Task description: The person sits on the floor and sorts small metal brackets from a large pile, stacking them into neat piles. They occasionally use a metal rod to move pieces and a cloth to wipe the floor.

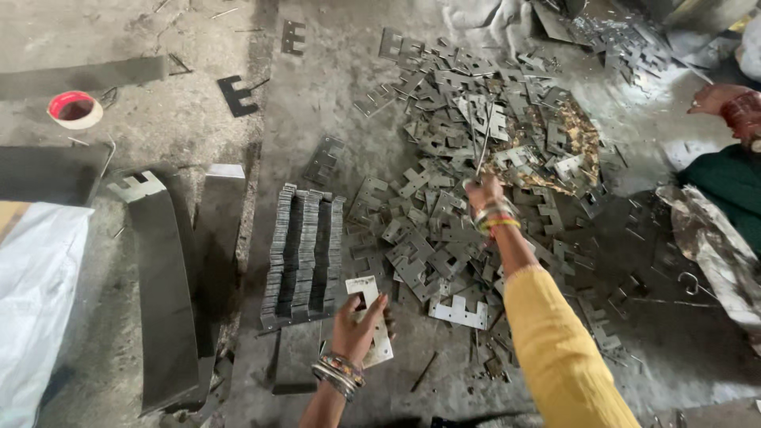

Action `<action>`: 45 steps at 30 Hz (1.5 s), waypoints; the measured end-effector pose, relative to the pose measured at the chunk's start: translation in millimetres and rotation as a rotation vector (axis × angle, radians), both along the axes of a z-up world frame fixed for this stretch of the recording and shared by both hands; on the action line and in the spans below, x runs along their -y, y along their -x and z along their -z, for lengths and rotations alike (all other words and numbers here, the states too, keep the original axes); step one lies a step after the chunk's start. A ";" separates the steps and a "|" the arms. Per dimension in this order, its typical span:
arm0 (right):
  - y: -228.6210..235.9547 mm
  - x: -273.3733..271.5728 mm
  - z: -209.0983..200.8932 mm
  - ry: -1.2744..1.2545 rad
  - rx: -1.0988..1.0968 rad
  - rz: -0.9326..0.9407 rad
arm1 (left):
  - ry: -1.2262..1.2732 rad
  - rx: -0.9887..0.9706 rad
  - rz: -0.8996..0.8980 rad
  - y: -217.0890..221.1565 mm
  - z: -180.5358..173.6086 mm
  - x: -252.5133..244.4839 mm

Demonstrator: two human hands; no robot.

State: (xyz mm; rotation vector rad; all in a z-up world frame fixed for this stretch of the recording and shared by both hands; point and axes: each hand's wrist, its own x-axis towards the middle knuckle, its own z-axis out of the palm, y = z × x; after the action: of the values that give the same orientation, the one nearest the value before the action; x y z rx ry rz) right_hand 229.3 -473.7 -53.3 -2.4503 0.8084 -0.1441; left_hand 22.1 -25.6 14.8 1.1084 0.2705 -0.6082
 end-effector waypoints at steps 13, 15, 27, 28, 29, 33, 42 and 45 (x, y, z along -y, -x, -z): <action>92.0 -16.0 -16.9 -0.190 0.070 0.119 | -0.302 0.315 0.002 -0.1 17.6 -0.6; 98.7 -33.1 -16.1 -0.163 -0.074 0.136 | -0.263 0.357 -0.021 -0.1 10.6 -1.7; 259.4 -42.9 -18.5 0.094 -0.113 -0.057 | 0.062 0.050 -0.075 -0.9 -9.5 -2.4; 272.6 -49.4 -20.6 0.113 -0.149 -0.059 | 0.075 0.034 -0.071 -1.5 -10.1 -3.4; 287.5 -57.0 -23.8 0.131 -0.185 -0.061 | 0.089 0.017 -0.067 -1.5 -11.4 -4.8; 366.6 -83.0 -44.6 -0.017 -0.267 0.046 | 0.138 0.011 -0.069 -1.1 -18.3 -5.2; 441.2 -59.4 -59.3 0.049 -0.043 0.000 | 0.104 0.039 -0.036 21.4 -34.6 -13.9; 418.2 -34.6 -54.0 0.197 0.238 -0.037 | 0.107 0.096 -0.046 41.1 -40.2 -26.4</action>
State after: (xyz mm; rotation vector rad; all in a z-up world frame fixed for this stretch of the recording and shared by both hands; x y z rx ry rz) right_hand -188.9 -439.1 0.7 -2.5640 0.6709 -0.5134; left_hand -18.9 0.8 55.0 1.0226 0.1778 -0.5211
